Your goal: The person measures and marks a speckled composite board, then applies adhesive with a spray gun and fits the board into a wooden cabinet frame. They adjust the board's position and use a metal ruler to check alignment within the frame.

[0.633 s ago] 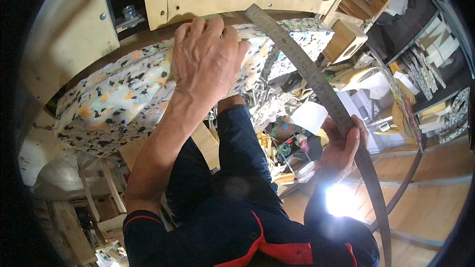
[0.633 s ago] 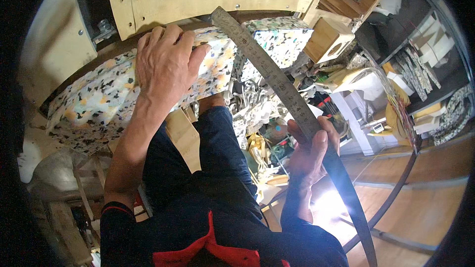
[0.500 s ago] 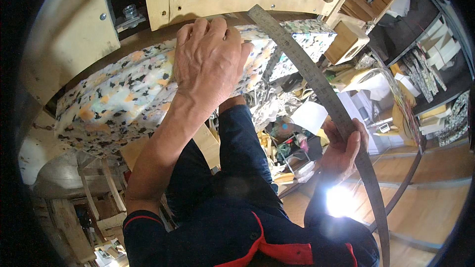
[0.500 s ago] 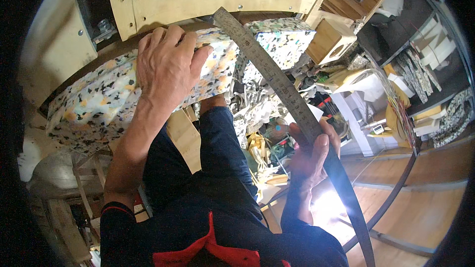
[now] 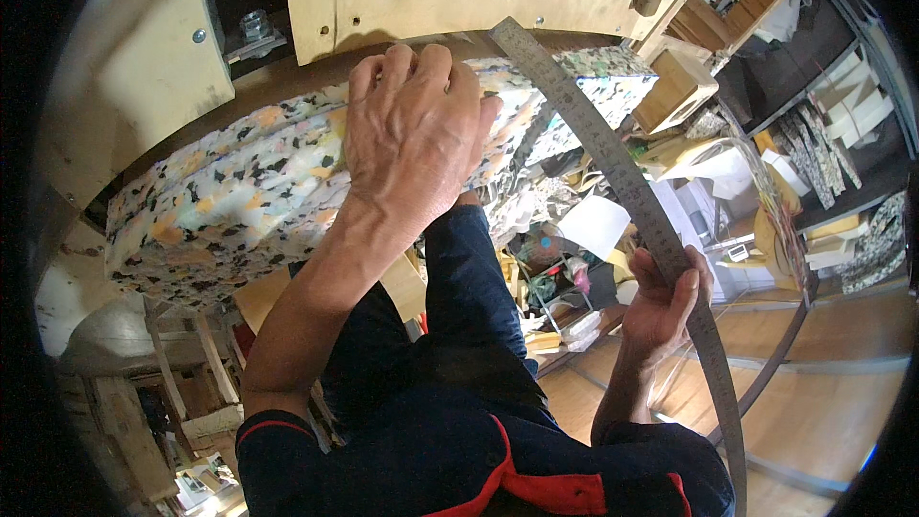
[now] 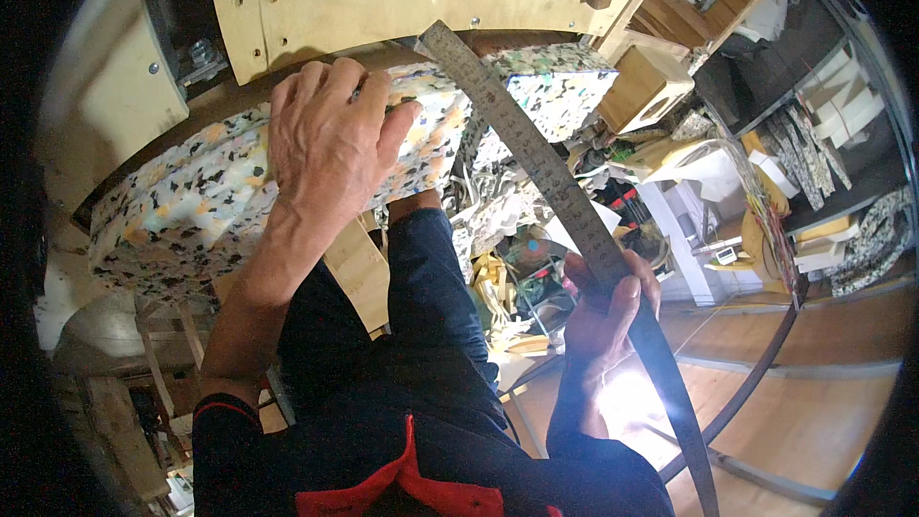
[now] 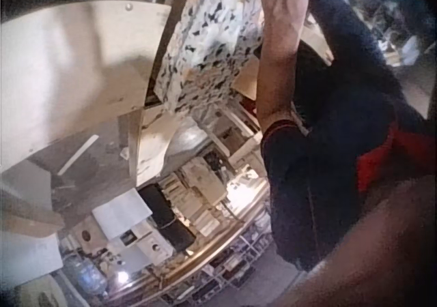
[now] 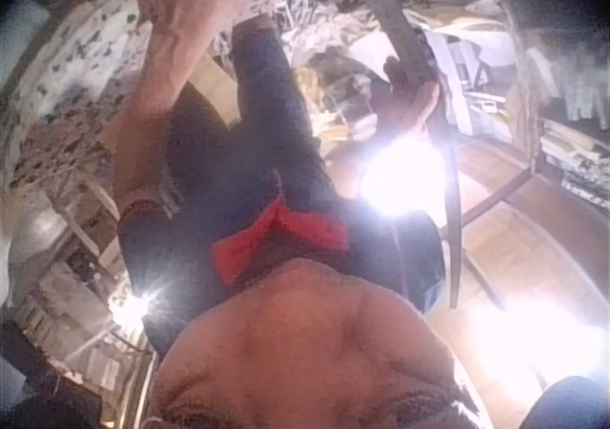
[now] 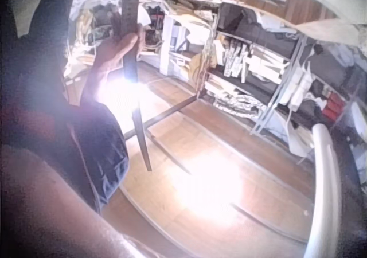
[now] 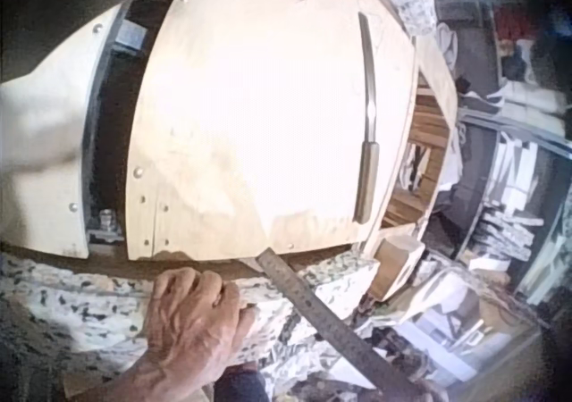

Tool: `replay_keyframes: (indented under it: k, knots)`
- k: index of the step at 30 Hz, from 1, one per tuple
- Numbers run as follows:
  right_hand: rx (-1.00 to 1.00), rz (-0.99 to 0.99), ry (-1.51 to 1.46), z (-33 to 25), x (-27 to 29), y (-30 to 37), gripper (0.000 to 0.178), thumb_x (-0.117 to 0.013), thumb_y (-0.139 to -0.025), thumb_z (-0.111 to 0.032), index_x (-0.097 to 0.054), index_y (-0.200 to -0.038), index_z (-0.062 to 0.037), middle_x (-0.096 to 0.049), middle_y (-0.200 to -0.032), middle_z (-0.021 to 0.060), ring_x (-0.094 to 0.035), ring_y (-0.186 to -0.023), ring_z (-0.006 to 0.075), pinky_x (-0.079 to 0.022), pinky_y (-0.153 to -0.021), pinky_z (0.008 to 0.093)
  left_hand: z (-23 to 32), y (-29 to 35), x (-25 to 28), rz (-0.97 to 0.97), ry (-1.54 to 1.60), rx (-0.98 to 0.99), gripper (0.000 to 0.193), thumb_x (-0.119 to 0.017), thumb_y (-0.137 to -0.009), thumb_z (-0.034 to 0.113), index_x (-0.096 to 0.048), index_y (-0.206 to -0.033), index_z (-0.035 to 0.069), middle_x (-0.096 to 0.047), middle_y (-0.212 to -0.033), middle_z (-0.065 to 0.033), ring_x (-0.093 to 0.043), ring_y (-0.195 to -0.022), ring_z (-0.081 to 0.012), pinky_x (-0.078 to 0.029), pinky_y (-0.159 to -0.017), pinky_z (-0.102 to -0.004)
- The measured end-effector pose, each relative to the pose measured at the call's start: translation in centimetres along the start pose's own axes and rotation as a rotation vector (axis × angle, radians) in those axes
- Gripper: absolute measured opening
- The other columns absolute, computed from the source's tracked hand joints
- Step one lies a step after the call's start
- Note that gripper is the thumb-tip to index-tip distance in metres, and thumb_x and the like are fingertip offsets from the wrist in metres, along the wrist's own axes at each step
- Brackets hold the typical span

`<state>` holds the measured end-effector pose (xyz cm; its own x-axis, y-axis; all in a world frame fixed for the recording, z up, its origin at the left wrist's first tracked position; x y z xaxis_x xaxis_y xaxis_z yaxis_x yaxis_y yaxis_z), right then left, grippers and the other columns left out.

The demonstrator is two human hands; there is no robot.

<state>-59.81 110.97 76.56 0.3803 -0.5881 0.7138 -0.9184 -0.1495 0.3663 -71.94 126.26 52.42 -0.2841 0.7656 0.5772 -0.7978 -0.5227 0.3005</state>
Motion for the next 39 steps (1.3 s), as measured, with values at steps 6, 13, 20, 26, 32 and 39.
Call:
replay_keyframes:
  k: [6,13,20,26,32,39]
  knots:
    - [-0.006,-0.011,-0.019,0.0,0.1,0.2,0.035,-0.051,-0.107,-0.026,-0.053,-0.131,-0.0005,-0.07,-0.109,0.0232,-0.076,-0.085,0.0326,-0.065,-0.074,0.0418,0.0,-0.1,0.0,-0.015,-0.016,0.004,0.033,-0.082,-0.081,0.035,-0.074,-0.096,0.007,-0.061,-0.091,-0.0057,-0.056,-0.089,-0.0234,-0.042,-0.082,-0.0425]
    - [0.037,0.013,0.051,-0.5,-0.3,0.2,0.036,-0.049,-0.108,-0.026,-0.053,-0.13,0.0013,-0.069,-0.11,0.0231,-0.076,-0.083,0.0328,-0.066,-0.074,0.0415,0.1,0.0,-0.1,-0.018,-0.003,0.018,0.033,-0.082,-0.08,0.034,-0.074,-0.097,0.007,-0.061,-0.09,-0.0062,-0.057,-0.09,-0.024,-0.042,-0.083,-0.043]
    - [0.106,0.036,0.079,-1.1,-1.2,-0.1,0.035,-0.049,-0.107,-0.022,-0.052,-0.131,0.0043,-0.064,-0.113,0.0226,-0.074,-0.08,0.0362,-0.066,-0.071,0.0417,0.3,0.5,0.8,0.113,0.135,-0.065,0.047,-0.083,-0.08,0.029,-0.068,-0.118,0.007,-0.065,-0.111,-0.0105,-0.062,-0.106,-0.0287,-0.044,-0.1,-0.0481]
    - [0.399,-0.08,0.135,-5.0,-2.7,-2.3,0.031,-0.059,-0.1,-0.02,-0.063,-0.113,0.0083,-0.068,-0.102,0.0233,-0.074,-0.073,0.0336,-0.065,-0.065,0.0416,4.7,1.9,3.9,0.364,0.592,-0.188,0.057,-0.082,-0.082,0.016,-0.059,-0.134,0.006,-0.061,-0.134,-0.0159,-0.07,-0.105,-0.0308,-0.063,-0.084,-0.0375]
    - [0.717,-0.31,0.254,-14.2,-8.6,-4.8,0.021,-0.065,-0.097,-0.013,-0.072,-0.108,0.0032,-0.073,-0.084,0.0124,-0.07,-0.063,0.0187,-0.053,-0.056,0.0275,5.5,-1.5,13.7,0.397,0.654,-0.22,0.035,-0.068,-0.095,0.012,-0.065,-0.13,0.011,-0.07,-0.119,-0.0157,-0.073,-0.095,-0.0252,-0.062,-0.078,-0.0363]
    - [1.242,-0.985,0.236,-24.8,-19.7,-0.1,0.022,-0.069,-0.094,-0.015,-0.073,-0.107,0.003,-0.072,-0.081,0.0109,-0.07,-0.069,0.017,-0.053,-0.06,0.029,3.8,1.8,26.9,0.21,0.25,-0.069,0.032,-0.073,-0.089,0.007,-0.059,-0.118,-0.002,-0.071,-0.095,-0.0148,-0.07,-0.08,-0.0232,-0.06,-0.073,-0.036]
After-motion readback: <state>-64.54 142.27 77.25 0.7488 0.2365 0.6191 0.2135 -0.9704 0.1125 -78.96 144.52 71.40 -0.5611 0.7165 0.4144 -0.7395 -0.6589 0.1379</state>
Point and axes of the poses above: each hand's wrist, its own y-axis away from the middle knuckle, its own x-axis out of the back of the hand, z = x × y, the point moved 2 cm from there along -y, towards the middle knuckle
